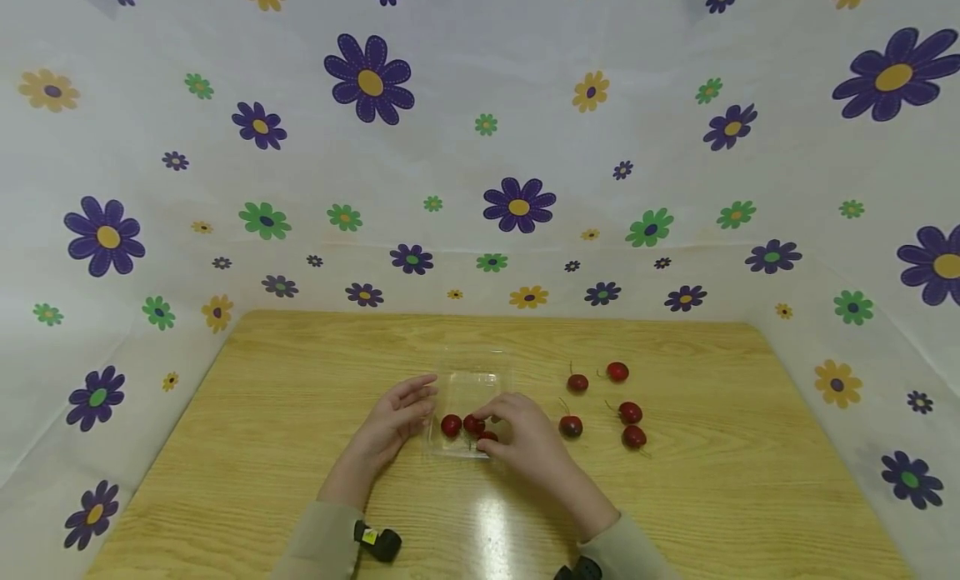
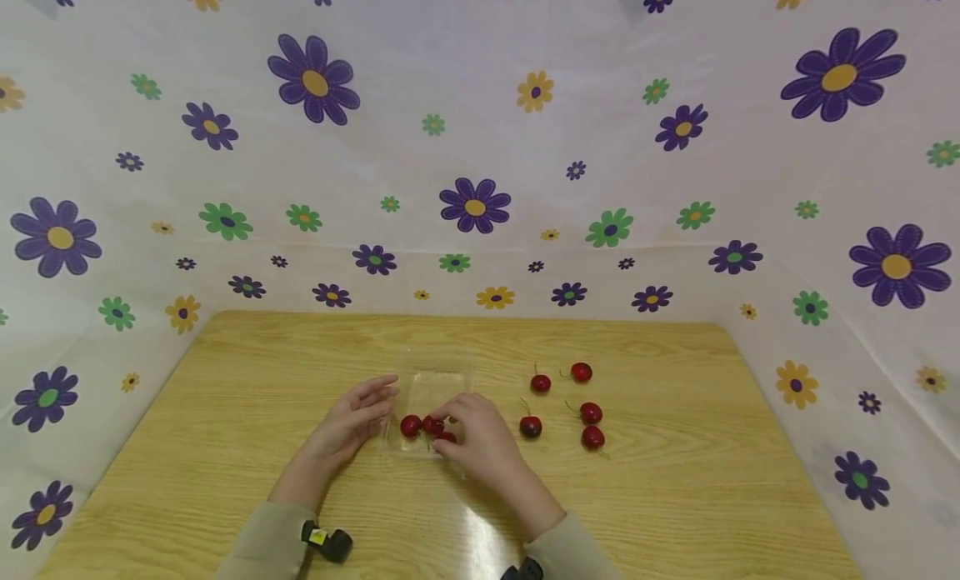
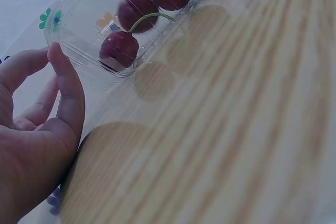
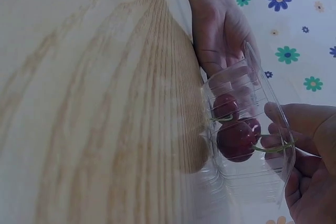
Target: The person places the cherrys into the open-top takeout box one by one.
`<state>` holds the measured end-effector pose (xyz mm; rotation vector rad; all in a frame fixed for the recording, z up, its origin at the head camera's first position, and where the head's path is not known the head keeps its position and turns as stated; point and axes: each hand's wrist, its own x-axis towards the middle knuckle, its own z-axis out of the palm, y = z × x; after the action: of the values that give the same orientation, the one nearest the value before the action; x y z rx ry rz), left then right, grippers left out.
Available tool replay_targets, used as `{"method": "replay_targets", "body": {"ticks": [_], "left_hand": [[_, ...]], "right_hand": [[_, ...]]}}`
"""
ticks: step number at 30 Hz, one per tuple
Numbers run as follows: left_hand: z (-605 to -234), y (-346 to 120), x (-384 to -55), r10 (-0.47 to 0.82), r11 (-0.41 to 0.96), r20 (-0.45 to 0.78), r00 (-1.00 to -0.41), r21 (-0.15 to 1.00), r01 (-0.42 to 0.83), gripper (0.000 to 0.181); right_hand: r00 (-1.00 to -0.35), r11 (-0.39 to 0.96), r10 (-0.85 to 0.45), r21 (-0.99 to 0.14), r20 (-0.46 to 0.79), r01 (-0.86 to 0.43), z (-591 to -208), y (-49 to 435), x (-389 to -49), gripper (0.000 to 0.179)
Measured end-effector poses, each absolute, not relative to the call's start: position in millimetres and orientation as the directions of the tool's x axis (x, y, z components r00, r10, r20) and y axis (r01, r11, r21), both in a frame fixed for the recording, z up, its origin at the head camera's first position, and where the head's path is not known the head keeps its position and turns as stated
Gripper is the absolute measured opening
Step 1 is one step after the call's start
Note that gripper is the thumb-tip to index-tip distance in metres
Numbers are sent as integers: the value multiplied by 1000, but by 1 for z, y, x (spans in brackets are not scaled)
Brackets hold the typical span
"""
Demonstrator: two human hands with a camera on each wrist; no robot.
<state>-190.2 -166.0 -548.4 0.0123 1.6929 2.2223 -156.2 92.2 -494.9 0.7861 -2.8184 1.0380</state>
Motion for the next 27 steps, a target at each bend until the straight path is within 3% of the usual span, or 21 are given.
{"method": "replay_targets", "body": {"ticks": [18,27], "left_hand": [[-550,-166,-192,274,-224,-219,-937,932,-283,57],[-552,-167,-192,269,-225,-218,-938,933,-282,55]], "right_hand": [[-897,557,-384,-721,217,-413,-497,95,-157,29],[-918,570,-336,-730,212,-377,-490,102,-156,30]]}}
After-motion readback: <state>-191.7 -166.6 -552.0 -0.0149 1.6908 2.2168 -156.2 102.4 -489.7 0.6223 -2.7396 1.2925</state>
